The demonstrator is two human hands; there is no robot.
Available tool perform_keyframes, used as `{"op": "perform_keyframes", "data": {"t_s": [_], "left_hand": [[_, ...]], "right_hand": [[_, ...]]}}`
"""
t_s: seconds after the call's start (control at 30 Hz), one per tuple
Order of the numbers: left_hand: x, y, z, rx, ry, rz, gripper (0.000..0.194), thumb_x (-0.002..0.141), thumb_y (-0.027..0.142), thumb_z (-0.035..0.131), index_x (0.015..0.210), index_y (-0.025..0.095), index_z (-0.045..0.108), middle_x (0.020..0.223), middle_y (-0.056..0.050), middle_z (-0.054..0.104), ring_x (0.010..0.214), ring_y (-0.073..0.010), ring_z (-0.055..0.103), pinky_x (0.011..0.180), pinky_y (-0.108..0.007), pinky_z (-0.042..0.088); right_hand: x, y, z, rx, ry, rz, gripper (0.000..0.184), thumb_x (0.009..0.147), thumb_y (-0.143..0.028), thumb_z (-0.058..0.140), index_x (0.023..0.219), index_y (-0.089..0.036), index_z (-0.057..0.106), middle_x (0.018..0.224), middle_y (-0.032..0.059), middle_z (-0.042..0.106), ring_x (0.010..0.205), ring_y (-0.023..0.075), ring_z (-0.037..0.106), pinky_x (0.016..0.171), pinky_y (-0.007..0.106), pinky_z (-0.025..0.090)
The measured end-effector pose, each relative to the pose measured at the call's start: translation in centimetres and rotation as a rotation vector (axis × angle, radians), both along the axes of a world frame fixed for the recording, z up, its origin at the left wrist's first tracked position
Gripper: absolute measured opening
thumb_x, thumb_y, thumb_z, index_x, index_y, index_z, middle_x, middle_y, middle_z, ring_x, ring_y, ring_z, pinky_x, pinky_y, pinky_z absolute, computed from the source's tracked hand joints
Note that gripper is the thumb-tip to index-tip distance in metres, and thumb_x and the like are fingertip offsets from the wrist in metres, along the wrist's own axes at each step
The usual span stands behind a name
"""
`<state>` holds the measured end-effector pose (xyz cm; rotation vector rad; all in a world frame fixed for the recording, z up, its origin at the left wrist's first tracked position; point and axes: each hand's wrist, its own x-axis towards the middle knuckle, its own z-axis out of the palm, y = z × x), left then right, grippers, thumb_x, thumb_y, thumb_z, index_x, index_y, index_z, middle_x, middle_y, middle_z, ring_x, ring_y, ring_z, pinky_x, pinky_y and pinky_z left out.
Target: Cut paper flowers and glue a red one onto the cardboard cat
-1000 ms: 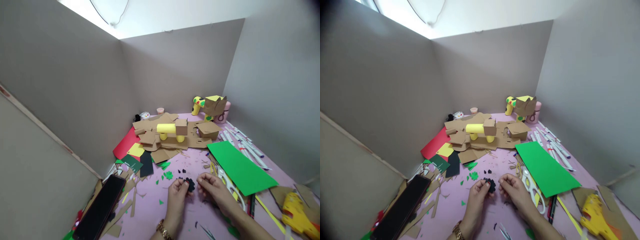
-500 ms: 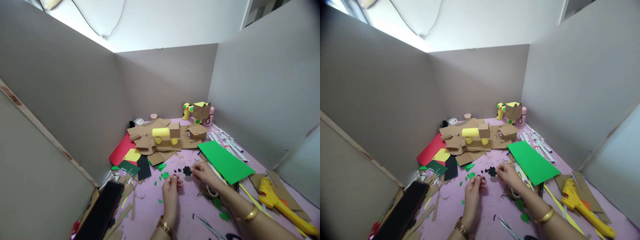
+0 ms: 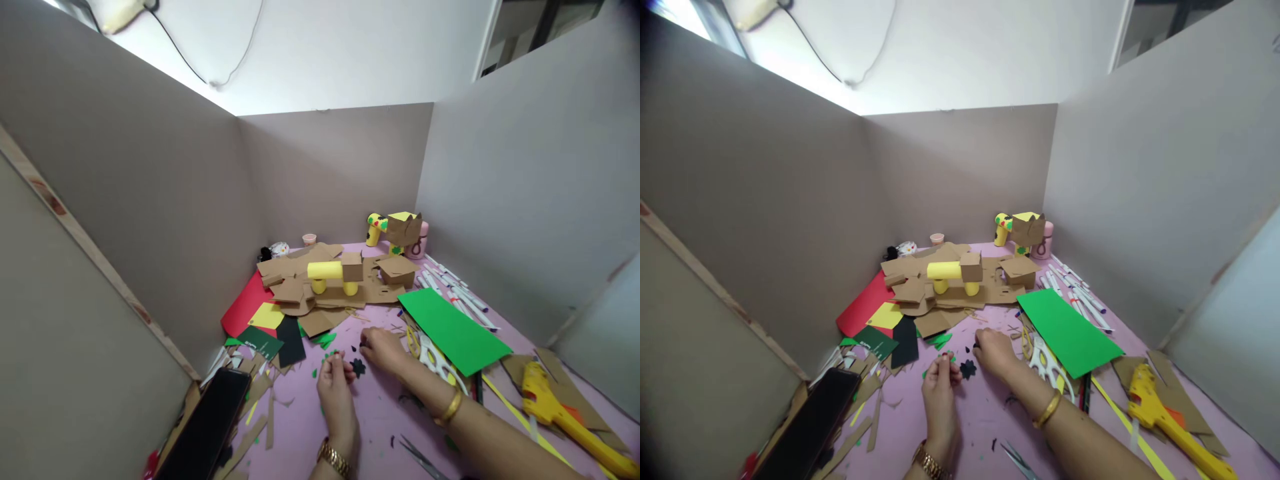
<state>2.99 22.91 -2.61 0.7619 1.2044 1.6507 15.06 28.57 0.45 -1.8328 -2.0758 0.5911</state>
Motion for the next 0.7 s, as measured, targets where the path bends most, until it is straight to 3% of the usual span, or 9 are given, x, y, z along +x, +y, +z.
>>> {"op": "perform_keyframes", "data": {"t_s": [0.2, 0.27, 0.37, 0.43, 0.5, 0.7], "left_hand": [[0.2, 0.0, 0.3, -0.017, 0.022, -0.055, 0.031, 0.077, 0.045, 0.059, 0.071, 0.014, 0.060, 0.057, 0.002, 0.055, 0.052, -0.0115, 0.051, 0.051, -0.021, 0.040], [0.4, -0.2, 0.6, -0.024, 0.032, -0.084, 0.029, 0.076, 0.042, 0.061, 0.078, 0.013, 0.063, 0.063, 0.000, 0.059, 0.055, -0.0123, 0.053, 0.053, -0.022, 0.042], [1.0, -0.7, 0.8, -0.012, 0.084, -0.202, 0.027, 0.075, 0.035, 0.064, 0.092, 0.013, 0.064, 0.084, -0.007, 0.067, 0.070, -0.0162, 0.059, 0.065, -0.025, 0.046], [1.4, -1.2, 0.9, 0.017, 0.183, -0.330, 0.022, 0.077, 0.031, 0.062, 0.088, 0.013, 0.066, 0.085, -0.008, 0.068, 0.077, -0.0189, 0.060, 0.071, -0.027, 0.046], [1.7, -1.7, 0.8, 0.039, 0.285, -0.423, 0.017, 0.078, 0.028, 0.058, 0.078, 0.013, 0.066, 0.074, -0.006, 0.066, 0.072, -0.0188, 0.059, 0.067, -0.027, 0.045], [1.7, -1.9, 0.5, 0.039, 0.397, -0.423, 0.012, 0.080, 0.023, 0.053, 0.078, 0.015, 0.061, 0.068, -0.002, 0.061, 0.064, -0.0164, 0.055, 0.060, -0.025, 0.043]], "right_hand": [[0.6, -0.7, -0.3, -0.004, 0.213, 0.014, 0.020, 0.090, -0.028, 0.055, 0.106, -0.016, 0.059, 0.108, 0.0058, 0.063, 0.090, 0.0194, 0.063, 0.077, 0.040, 0.052], [1.4, -1.9, -0.3, -0.023, 0.345, 0.026, 0.015, 0.089, -0.028, 0.055, 0.090, -0.015, 0.062, 0.087, 0.0019, 0.065, 0.077, 0.0161, 0.063, 0.069, 0.033, 0.052], [2.5, -4.2, -0.4, -0.087, 0.557, 0.044, 0.018, 0.084, -0.030, 0.054, 0.072, -0.017, 0.056, 0.055, -0.0059, 0.051, 0.050, 0.0115, 0.053, 0.049, 0.023, 0.044], [3.2, -5.5, -0.5, -0.123, 0.673, 0.050, 0.020, 0.080, -0.035, 0.053, 0.070, -0.018, 0.053, 0.052, -0.0074, 0.046, 0.044, 0.0101, 0.046, 0.044, 0.021, 0.039], [3.7, -6.3, -0.8, -0.138, 0.757, 0.049, 0.022, 0.076, -0.039, 0.055, 0.067, -0.019, 0.051, 0.053, -0.0067, 0.045, 0.045, 0.0099, 0.044, 0.045, 0.021, 0.037], [3.7, -6.6, -1.5, -0.141, 0.868, 0.053, 0.025, 0.077, -0.040, 0.054, 0.067, -0.018, 0.052, 0.053, -0.0062, 0.043, 0.047, 0.0112, 0.040, 0.046, 0.022, 0.032]]}}
